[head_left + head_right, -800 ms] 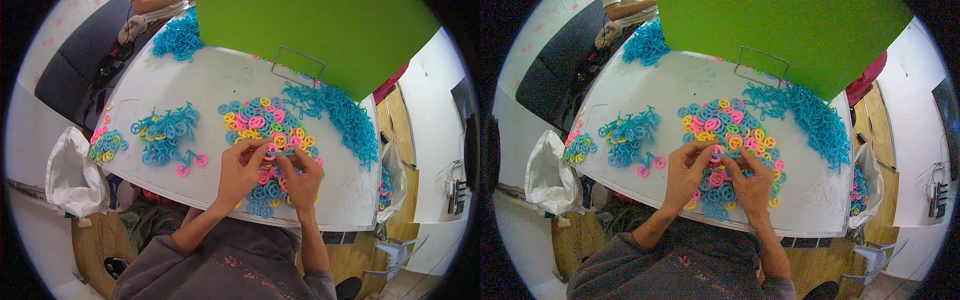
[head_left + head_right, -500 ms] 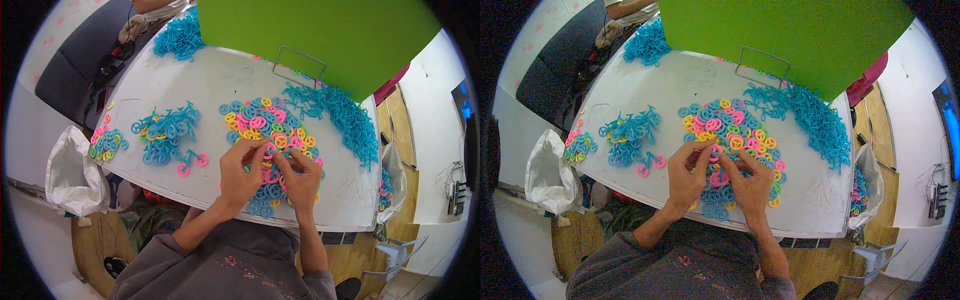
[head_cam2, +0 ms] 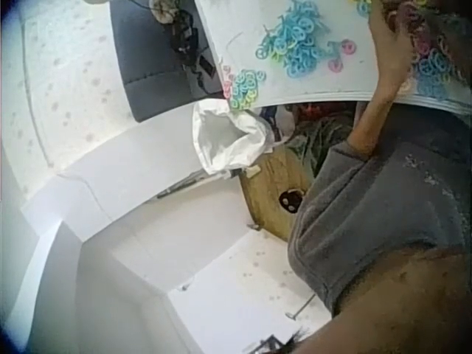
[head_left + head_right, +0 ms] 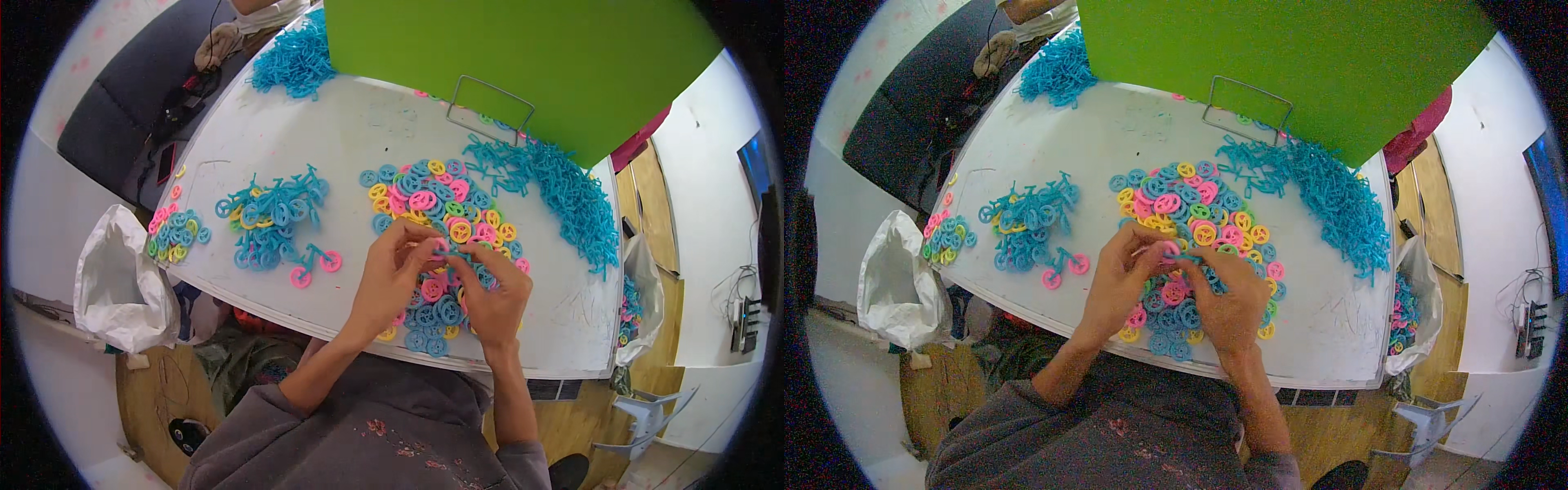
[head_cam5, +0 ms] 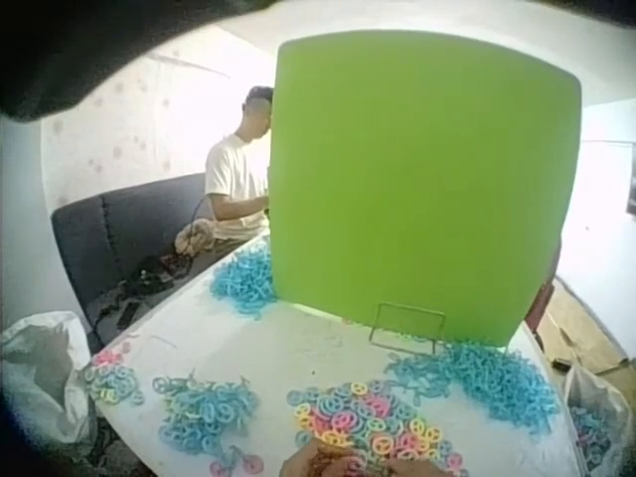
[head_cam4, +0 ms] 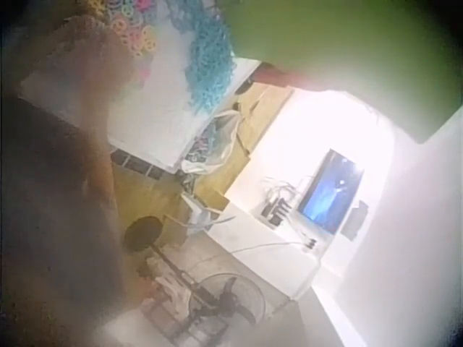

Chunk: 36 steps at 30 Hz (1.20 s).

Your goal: Manually connecting and assembling colorful plastic toy rings and shapes at a workbench.

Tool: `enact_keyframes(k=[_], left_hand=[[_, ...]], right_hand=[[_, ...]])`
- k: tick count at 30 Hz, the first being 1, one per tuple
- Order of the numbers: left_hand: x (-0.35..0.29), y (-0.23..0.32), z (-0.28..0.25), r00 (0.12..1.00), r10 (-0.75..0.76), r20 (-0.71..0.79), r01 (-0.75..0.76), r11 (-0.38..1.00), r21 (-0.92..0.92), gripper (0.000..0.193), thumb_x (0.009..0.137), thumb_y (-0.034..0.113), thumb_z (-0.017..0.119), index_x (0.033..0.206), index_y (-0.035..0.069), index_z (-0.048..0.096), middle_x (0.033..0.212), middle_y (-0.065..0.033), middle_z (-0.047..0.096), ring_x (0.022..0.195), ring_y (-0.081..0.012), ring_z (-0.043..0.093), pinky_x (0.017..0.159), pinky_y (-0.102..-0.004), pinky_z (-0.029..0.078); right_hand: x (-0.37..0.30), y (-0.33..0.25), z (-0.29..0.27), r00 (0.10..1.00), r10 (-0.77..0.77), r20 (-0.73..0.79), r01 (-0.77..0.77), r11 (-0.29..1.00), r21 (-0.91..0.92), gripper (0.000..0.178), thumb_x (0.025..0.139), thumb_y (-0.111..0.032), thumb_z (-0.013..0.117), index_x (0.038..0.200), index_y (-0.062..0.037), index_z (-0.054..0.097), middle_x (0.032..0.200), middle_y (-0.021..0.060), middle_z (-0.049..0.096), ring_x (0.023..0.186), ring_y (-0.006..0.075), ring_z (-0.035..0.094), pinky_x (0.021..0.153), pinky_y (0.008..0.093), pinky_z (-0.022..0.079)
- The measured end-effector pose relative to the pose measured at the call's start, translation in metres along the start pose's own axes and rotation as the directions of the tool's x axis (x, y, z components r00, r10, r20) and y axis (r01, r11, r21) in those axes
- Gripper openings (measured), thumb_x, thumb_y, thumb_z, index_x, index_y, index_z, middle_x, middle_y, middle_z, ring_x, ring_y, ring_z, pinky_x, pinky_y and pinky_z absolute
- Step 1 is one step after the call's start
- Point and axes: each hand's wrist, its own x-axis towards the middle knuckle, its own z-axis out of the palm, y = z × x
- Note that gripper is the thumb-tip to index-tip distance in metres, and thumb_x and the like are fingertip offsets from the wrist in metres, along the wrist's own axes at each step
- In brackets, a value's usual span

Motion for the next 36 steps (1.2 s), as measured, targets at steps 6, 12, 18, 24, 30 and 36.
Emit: enact_keyframes(k=[6,12,18,24,30,36], left_hand=[[0.000,-0.003,-0.008,0.997,0.023,0.080,-0.042,0.969,0.243,0.012,0.088,0.001,0.057,0.100,-0.001,0.057,0.093,-0.0066,0.063,0.088,-0.0124,0.060,0.079,-0.0264,0.050],[0.002,0.017,-0.024,0.975,0.222,-0.028,-0.182,0.857,0.482,0.012,0.088,0.006,0.059,0.098,0.001,0.063,0.084,-0.0032,0.063,0.077,-0.0095,0.058,0.071,-0.0241,0.048],[0.013,0.065,-0.117,0.807,0.566,-0.170,-0.127,0.447,0.885,0.013,0.087,0.012,0.061,0.097,0.003,0.065,0.080,-0.0022,0.063,0.068,-0.0085,0.054,0.063,-0.0259,0.044],[0.020,0.052,-0.151,0.711,0.694,-0.117,0.017,0.150,0.989,0.013,0.089,0.016,0.059,0.096,0.008,0.067,0.093,-0.0038,0.059,0.083,-0.0175,0.052,0.072,-0.0291,0.041],[0.008,0.050,-0.112,0.597,0.780,-0.186,0.029,0.211,0.977,0.013,0.088,0.010,0.058,0.099,0.010,0.066,0.103,-0.0049,0.056,0.095,-0.0195,0.048,0.072,-0.0308,0.037],[0.001,0.042,-0.079,0.615,0.776,-0.137,-0.141,0.280,0.950,0.016,0.087,0.007,0.060,0.103,0.009,0.064,0.102,-0.0055,0.056,0.092,-0.0176,0.051,0.069,-0.0287,0.039]], right_hand=[[0.000,-0.003,-0.004,0.991,-0.091,0.100,0.097,0.994,-0.055,0.020,0.073,0.003,0.072,0.092,0.0002,0.069,0.082,0.0062,0.069,0.072,0.0137,0.064,0.065,0.0263,0.050],[0.003,-0.016,-0.009,0.954,0.186,0.236,-0.244,0.938,0.245,0.027,0.079,0.003,0.065,0.106,-0.0007,0.066,0.083,0.0075,0.070,0.075,0.0119,0.065,0.070,0.0249,0.050],[0.054,0.061,-0.044,0.995,0.095,0.012,-0.094,0.991,-0.098,0.021,0.085,-0.007,0.062,0.104,-0.0019,0.065,0.083,0.0096,0.070,0.073,0.0139,0.065,0.070,0.0262,0.050],[0.106,0.131,-0.035,0.990,-0.141,-0.023,0.111,0.859,-0.499,0.020,0.081,-0.014,0.068,0.098,-0.0056,0.067,0.082,0.0091,0.065,0.072,0.0229,0.062,0.065,0.0330,0.050],[0.109,0.138,-0.031,0.950,-0.311,0.033,0.269,0.758,-0.594,0.014,0.080,-0.014,0.068,0.090,-0.0046,0.068,0.082,0.0102,0.062,0.076,0.0255,0.061,0.064,0.0356,0.048],[0.099,0.094,-0.059,0.968,-0.206,-0.145,0.125,0.892,-0.434,0.006,0.081,-0.008,0.065,0.085,-0.0033,0.066,0.083,0.0109,0.061,0.072,0.0239,0.060,0.062,0.0318,0.047]])
